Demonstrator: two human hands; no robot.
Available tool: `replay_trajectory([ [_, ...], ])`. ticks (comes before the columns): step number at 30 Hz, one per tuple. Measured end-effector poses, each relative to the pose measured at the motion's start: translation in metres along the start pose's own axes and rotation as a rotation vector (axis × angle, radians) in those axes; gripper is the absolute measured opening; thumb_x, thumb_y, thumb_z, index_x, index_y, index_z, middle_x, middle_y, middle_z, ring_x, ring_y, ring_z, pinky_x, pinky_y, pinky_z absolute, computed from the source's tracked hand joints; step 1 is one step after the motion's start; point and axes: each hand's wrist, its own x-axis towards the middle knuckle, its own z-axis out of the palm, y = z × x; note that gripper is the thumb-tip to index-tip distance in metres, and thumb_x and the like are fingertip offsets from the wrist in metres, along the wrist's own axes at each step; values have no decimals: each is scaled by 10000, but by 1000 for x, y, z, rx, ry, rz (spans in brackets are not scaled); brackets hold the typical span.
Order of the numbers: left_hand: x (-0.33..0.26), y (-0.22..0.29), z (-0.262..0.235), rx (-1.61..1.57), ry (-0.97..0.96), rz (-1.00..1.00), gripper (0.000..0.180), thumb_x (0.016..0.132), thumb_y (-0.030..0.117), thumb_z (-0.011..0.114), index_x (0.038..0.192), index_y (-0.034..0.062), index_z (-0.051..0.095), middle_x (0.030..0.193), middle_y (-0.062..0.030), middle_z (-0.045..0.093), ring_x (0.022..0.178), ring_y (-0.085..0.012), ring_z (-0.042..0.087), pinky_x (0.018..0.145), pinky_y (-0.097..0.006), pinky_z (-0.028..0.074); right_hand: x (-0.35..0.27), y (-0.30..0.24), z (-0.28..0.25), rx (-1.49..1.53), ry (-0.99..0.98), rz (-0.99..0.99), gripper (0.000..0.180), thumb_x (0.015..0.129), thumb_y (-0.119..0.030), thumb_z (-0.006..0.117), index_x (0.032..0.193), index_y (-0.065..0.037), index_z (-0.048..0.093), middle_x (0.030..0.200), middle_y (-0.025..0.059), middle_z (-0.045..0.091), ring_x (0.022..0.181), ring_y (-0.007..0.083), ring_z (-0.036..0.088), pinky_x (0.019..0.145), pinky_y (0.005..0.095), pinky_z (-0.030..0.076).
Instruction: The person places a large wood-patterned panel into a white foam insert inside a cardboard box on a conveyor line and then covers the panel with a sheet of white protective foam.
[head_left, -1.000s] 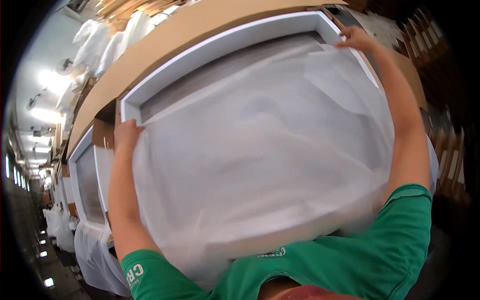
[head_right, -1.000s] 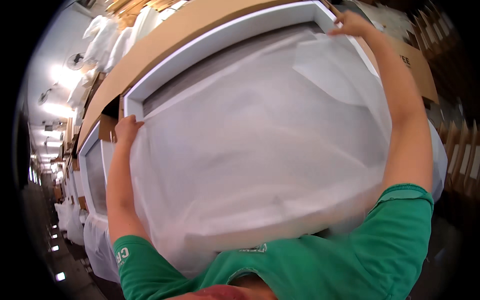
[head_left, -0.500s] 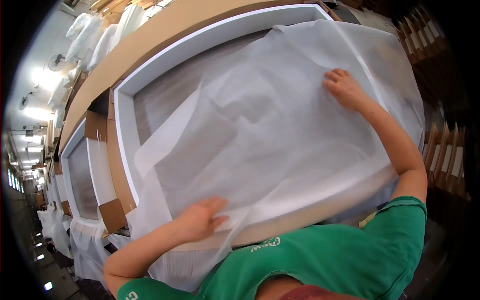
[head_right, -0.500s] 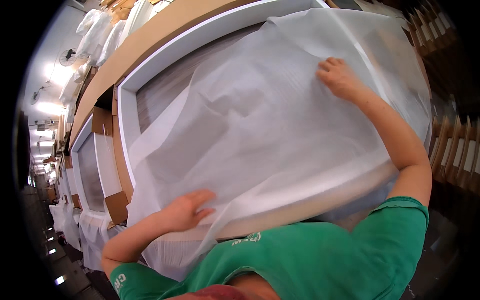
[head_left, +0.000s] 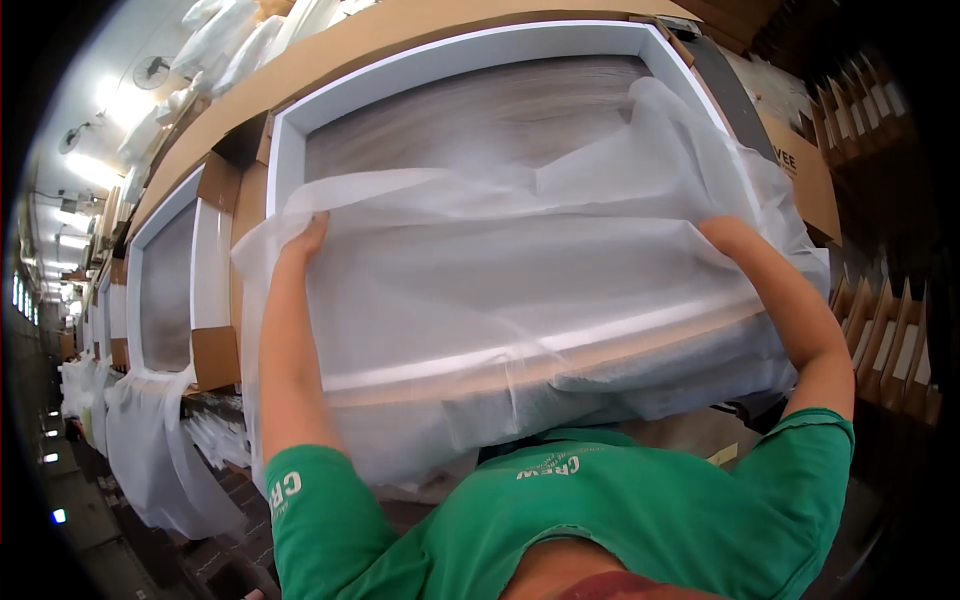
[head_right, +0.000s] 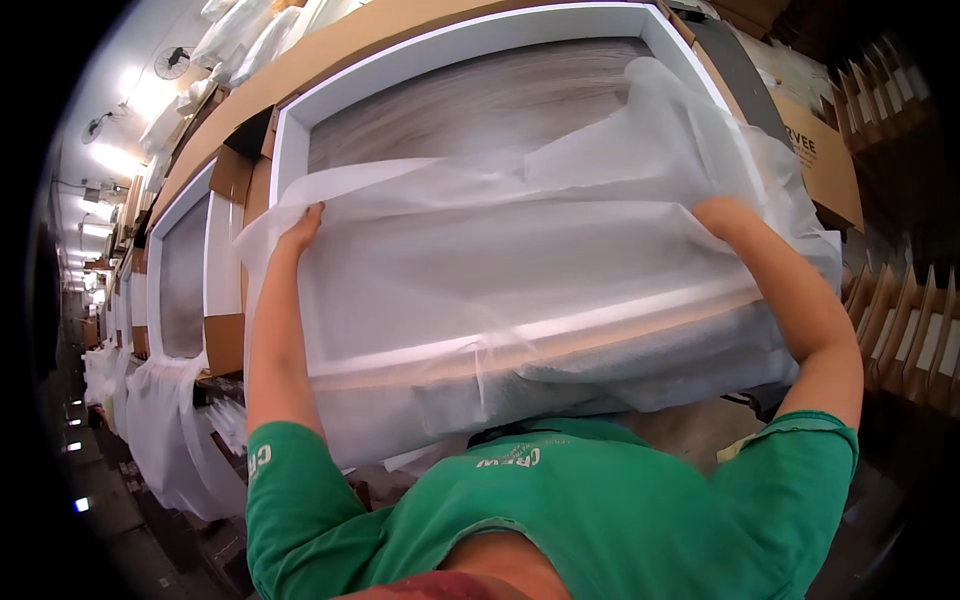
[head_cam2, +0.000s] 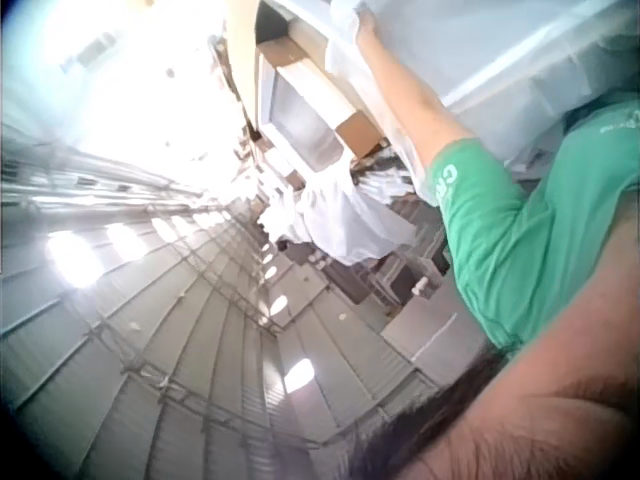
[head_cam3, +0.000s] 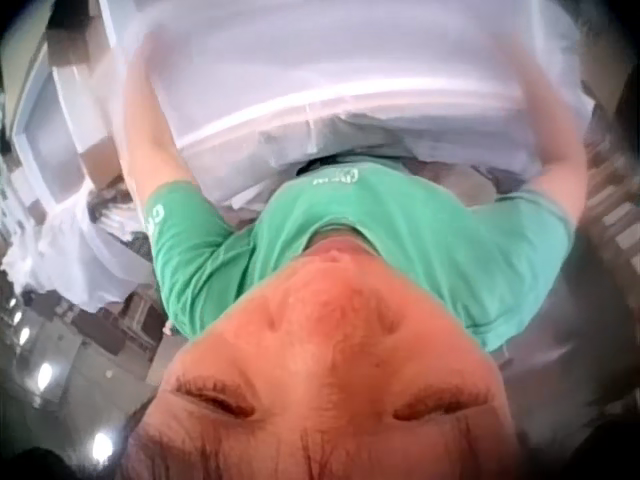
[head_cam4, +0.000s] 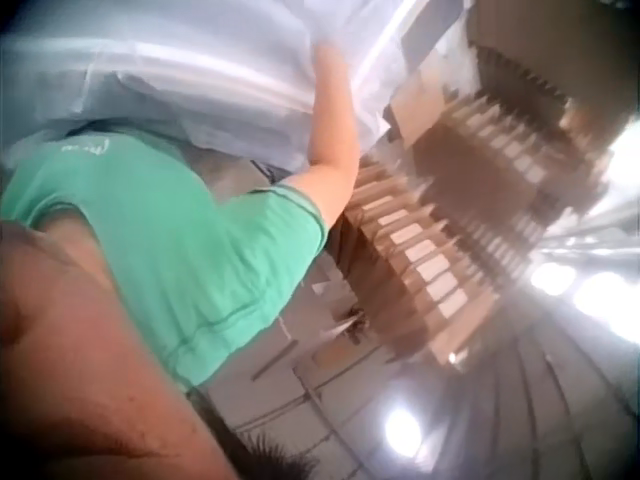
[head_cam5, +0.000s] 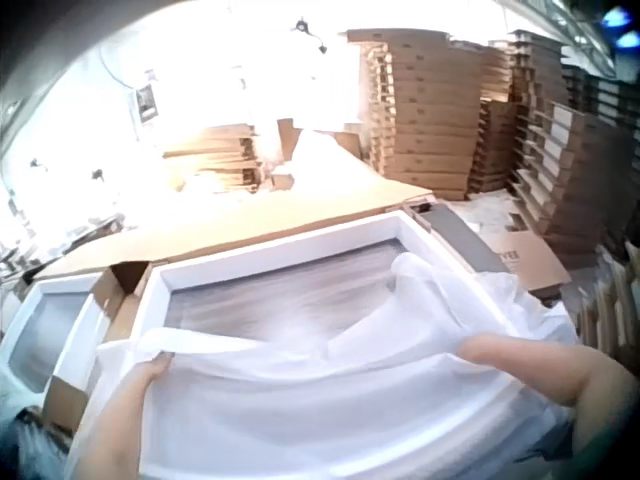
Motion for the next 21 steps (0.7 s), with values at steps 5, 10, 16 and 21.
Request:
replay_trajectory([
  [5,2,17,29,0,-1,-78,568,835,472,436,962,-69,552,960,-255,572,983,-345,529,869,-374,379,11,-16,-45,52,269,171,186,774,-147,495,880,-42,606,983,167,580,939,328,545,783,400,449],
  [10,-12,39,33,255,168,335,431,853,374,407,1135,71,527,1200,-183,485,1179,-342,383,990,-413,293,51,30,-30,-8,740,-17,223,786,-121,488,992,-45,528,973,171,554,967,326,520,785,404,452],
  [16,-18,30,-6,211,83,34,441,858,378,384,1112,54,542,1160,-178,517,1103,-352,449,952,-425,336,75,30,20,151,214,373,381,790,-167,487,1152,-50,471,1107,206,529,982,360,533,850,416,422],
  [21,19,-31,-8,507,-113,85,452,830,435,424,962,56,632,970,-200,602,905,-347,576,804,-460,435,112,46,23,-46,241,76,445,759,-149,506,1198,-90,465,1188,148,495,1047,324,504,901,405,397],
])
